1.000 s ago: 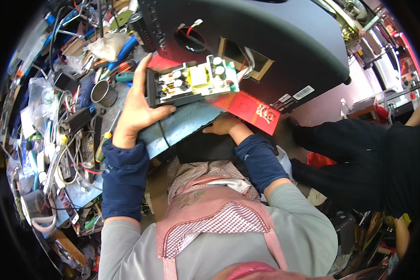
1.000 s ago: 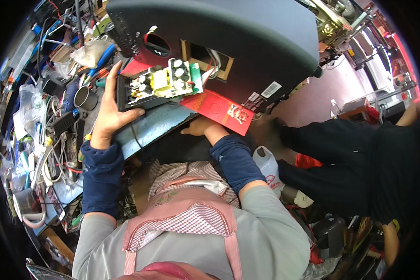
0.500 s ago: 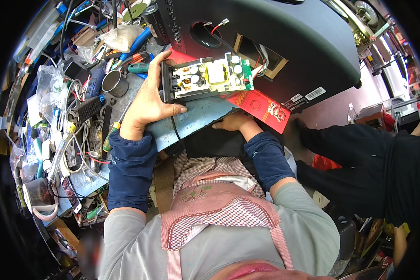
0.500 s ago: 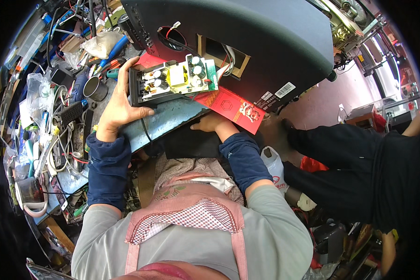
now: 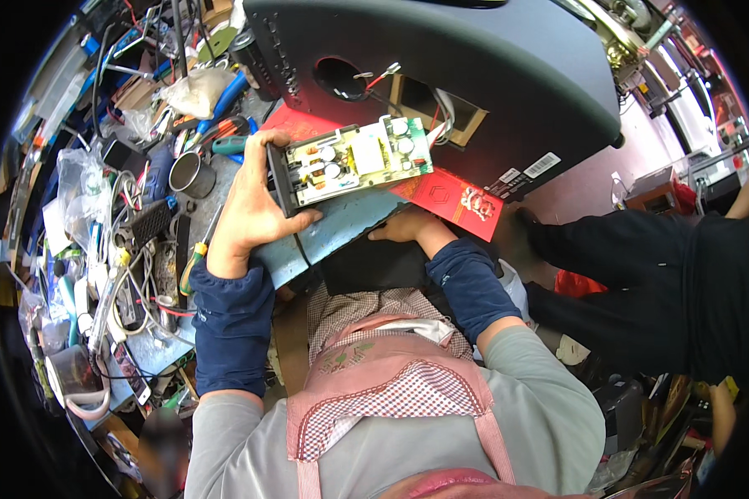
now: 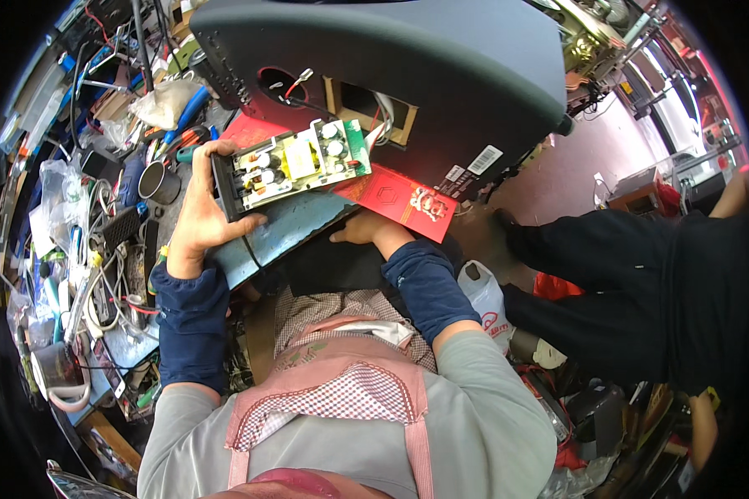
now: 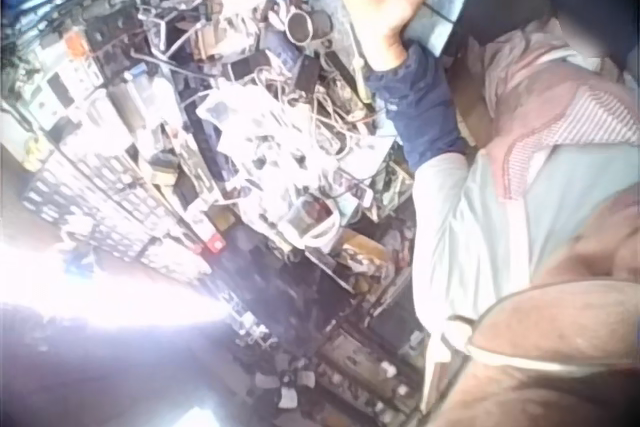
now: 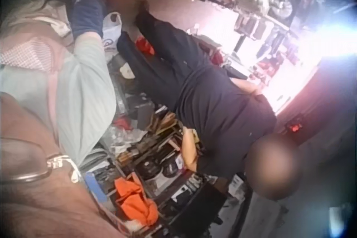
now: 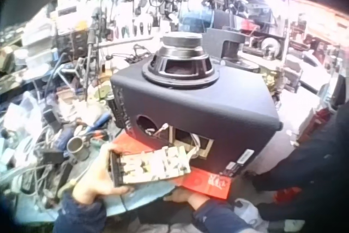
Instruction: The person holds a small electronic circuit board with both hands, turning it over to view different sides and pointing at components. The person repeatedly reaches under the workbench with their right hand while holding the board in their left hand.
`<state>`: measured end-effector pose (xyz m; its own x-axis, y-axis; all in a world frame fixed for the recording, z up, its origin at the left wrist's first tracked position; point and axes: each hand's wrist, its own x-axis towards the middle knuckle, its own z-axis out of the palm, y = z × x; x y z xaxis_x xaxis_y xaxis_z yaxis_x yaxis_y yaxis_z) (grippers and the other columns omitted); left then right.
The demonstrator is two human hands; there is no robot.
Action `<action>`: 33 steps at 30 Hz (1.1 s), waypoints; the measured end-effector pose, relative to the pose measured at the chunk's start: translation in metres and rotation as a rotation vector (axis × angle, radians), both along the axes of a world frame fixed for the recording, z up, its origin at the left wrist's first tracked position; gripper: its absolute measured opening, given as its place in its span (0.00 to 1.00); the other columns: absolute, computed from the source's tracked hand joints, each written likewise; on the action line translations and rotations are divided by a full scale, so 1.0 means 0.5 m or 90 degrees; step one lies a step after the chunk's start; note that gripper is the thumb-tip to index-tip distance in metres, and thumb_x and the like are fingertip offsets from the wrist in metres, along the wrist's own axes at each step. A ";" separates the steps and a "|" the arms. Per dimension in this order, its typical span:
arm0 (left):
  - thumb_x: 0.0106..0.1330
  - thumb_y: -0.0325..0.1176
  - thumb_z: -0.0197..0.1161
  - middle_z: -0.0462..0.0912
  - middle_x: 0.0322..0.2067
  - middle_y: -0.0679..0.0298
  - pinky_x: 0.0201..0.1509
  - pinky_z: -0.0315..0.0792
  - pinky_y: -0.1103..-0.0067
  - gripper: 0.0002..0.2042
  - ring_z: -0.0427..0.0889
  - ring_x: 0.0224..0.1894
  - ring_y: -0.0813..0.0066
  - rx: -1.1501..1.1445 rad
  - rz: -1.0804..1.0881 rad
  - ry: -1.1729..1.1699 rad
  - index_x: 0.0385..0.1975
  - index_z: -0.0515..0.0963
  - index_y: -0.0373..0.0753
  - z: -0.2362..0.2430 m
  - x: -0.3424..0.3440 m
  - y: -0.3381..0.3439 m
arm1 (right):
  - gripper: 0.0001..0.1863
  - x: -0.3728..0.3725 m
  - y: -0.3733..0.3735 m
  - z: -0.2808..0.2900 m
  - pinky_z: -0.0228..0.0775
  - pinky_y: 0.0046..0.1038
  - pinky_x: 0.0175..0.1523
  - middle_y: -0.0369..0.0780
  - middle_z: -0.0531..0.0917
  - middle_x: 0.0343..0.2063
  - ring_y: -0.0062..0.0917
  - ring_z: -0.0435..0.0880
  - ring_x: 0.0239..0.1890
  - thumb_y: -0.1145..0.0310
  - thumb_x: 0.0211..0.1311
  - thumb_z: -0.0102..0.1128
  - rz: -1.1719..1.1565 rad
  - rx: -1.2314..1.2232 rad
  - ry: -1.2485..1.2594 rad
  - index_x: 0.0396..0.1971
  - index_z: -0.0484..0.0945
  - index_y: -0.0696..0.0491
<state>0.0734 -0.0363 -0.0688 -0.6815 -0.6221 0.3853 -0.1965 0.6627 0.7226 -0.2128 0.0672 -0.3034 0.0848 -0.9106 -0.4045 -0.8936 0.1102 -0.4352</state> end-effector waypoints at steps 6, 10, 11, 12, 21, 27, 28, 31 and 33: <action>0.37 0.31 0.88 0.79 0.57 0.54 0.67 0.76 0.63 0.51 0.83 0.60 0.53 -0.075 -0.018 0.049 0.67 0.65 0.40 -0.005 -0.010 -0.003 | 0.43 -0.003 -0.001 -0.001 0.56 0.43 0.85 0.44 0.73 0.80 0.43 0.67 0.82 0.38 0.69 0.71 0.020 0.016 0.002 0.79 0.74 0.45; 0.37 0.31 0.88 0.80 0.56 0.53 0.67 0.76 0.63 0.51 0.83 0.58 0.53 -0.040 -0.012 0.048 0.66 0.65 0.39 -0.008 -0.005 0.007 | 0.47 0.007 0.008 0.017 0.50 0.45 0.88 0.43 0.69 0.82 0.44 0.63 0.85 0.29 0.75 0.58 0.036 0.070 0.085 0.80 0.73 0.50; 0.37 0.31 0.87 0.77 0.59 0.54 0.72 0.72 0.63 0.52 0.79 0.63 0.56 -0.021 -0.008 0.046 0.67 0.65 0.38 -0.017 -0.001 0.003 | 0.47 0.005 0.009 0.032 0.51 0.45 0.87 0.44 0.71 0.82 0.45 0.64 0.84 0.28 0.75 0.57 0.020 0.064 0.059 0.78 0.76 0.51; 0.37 0.32 0.86 0.75 0.62 0.54 0.77 0.67 0.64 0.52 0.75 0.68 0.59 -0.005 -0.006 0.040 0.69 0.65 0.37 -0.019 -0.001 0.000 | 0.47 0.005 0.009 0.037 0.52 0.45 0.87 0.45 0.71 0.81 0.45 0.64 0.84 0.28 0.75 0.57 0.016 0.070 0.061 0.77 0.76 0.51; 0.39 0.33 0.87 0.76 0.60 0.56 0.74 0.71 0.67 0.49 0.78 0.64 0.64 0.049 -0.049 0.195 0.65 0.67 0.36 -0.009 0.003 0.004 | 0.45 0.015 0.000 0.054 0.61 0.48 0.82 0.51 0.78 0.75 0.50 0.72 0.79 0.29 0.76 0.56 0.031 0.143 0.064 0.72 0.80 0.56; 0.42 0.31 0.86 0.81 0.52 0.62 0.64 0.79 0.73 0.46 0.85 0.54 0.69 0.308 -0.024 0.275 0.67 0.68 0.41 -0.011 0.031 0.063 | 0.44 0.015 0.006 0.073 0.62 0.49 0.82 0.50 0.79 0.75 0.49 0.73 0.78 0.30 0.76 0.57 0.017 0.145 0.045 0.71 0.82 0.55; 0.43 0.30 0.86 0.82 0.51 0.61 0.63 0.79 0.73 0.46 0.85 0.54 0.68 0.325 -0.015 0.274 0.67 0.69 0.41 -0.013 0.035 0.068 | 0.43 0.014 0.003 0.065 0.61 0.49 0.82 0.50 0.79 0.75 0.49 0.73 0.79 0.31 0.76 0.59 0.014 0.147 0.041 0.72 0.82 0.55; 0.45 0.32 0.83 0.83 0.51 0.59 0.64 0.79 0.71 0.43 0.85 0.54 0.66 0.405 0.038 0.287 0.66 0.70 0.38 -0.011 0.040 0.110 | 0.43 0.017 0.007 0.068 0.62 0.50 0.82 0.50 0.78 0.75 0.49 0.73 0.79 0.31 0.76 0.58 0.009 0.153 0.041 0.72 0.82 0.55; 0.49 0.34 0.80 0.84 0.53 0.57 0.66 0.79 0.68 0.40 0.86 0.55 0.63 0.459 0.048 0.314 0.65 0.72 0.35 -0.019 0.030 0.132 | 0.43 0.015 0.001 0.056 0.61 0.50 0.82 0.49 0.78 0.76 0.50 0.73 0.79 0.31 0.76 0.58 0.008 0.156 0.042 0.72 0.81 0.55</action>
